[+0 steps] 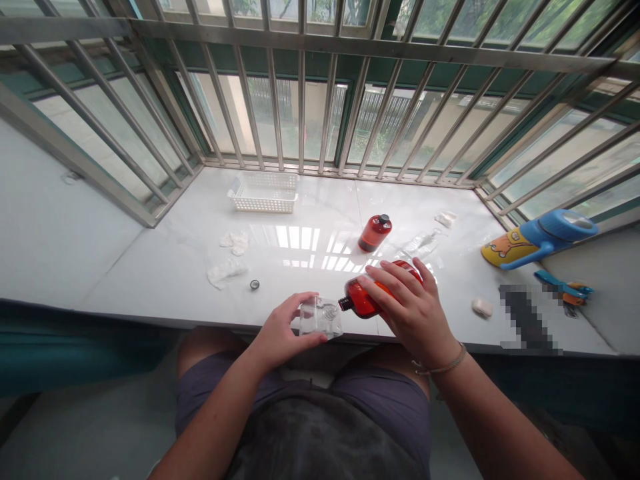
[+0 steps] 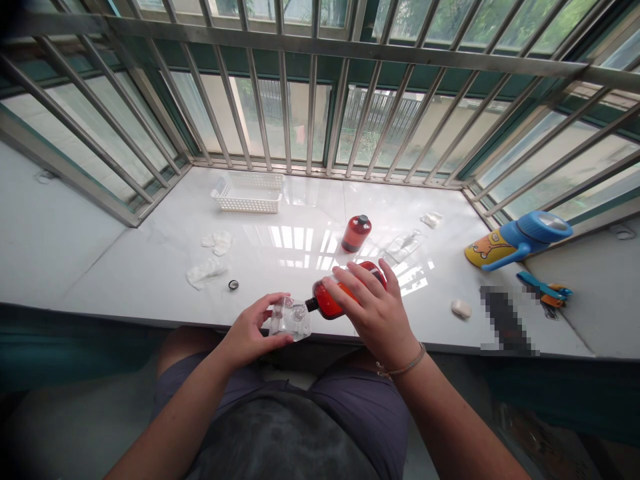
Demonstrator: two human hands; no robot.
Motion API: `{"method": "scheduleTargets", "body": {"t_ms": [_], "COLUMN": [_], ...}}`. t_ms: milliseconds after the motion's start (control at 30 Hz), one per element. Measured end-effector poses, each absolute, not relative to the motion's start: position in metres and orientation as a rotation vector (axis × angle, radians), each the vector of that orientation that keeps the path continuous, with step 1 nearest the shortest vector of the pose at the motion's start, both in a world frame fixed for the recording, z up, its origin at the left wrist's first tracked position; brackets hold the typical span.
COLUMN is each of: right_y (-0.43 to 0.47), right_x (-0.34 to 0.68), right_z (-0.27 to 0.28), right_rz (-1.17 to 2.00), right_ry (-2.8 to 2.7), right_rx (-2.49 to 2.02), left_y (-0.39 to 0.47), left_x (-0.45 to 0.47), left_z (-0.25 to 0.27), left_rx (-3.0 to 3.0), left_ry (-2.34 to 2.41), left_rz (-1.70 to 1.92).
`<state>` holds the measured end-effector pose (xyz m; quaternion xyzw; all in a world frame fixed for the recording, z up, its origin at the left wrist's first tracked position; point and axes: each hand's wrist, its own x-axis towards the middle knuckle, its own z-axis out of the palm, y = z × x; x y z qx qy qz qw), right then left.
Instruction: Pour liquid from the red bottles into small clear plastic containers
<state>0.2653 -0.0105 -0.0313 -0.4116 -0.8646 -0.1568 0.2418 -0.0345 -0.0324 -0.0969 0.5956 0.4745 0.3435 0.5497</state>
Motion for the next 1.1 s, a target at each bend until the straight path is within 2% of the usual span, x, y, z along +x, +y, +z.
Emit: {"method": "scheduleTargets", "body": {"t_ms": [1100], "right_y": [-0.0105], "right_x": [0.2648], "right_z": [-0.0281], "right_rz": [-0.478], "right_ry": [-2.385], "right_rx": [-1.109], "left_y": [-0.0326], "left_x": [-0.0335], "left_z": [-0.0991], "left_rx": [1.414], "left_ry": [1.134], "left_rz": [0.823]}}
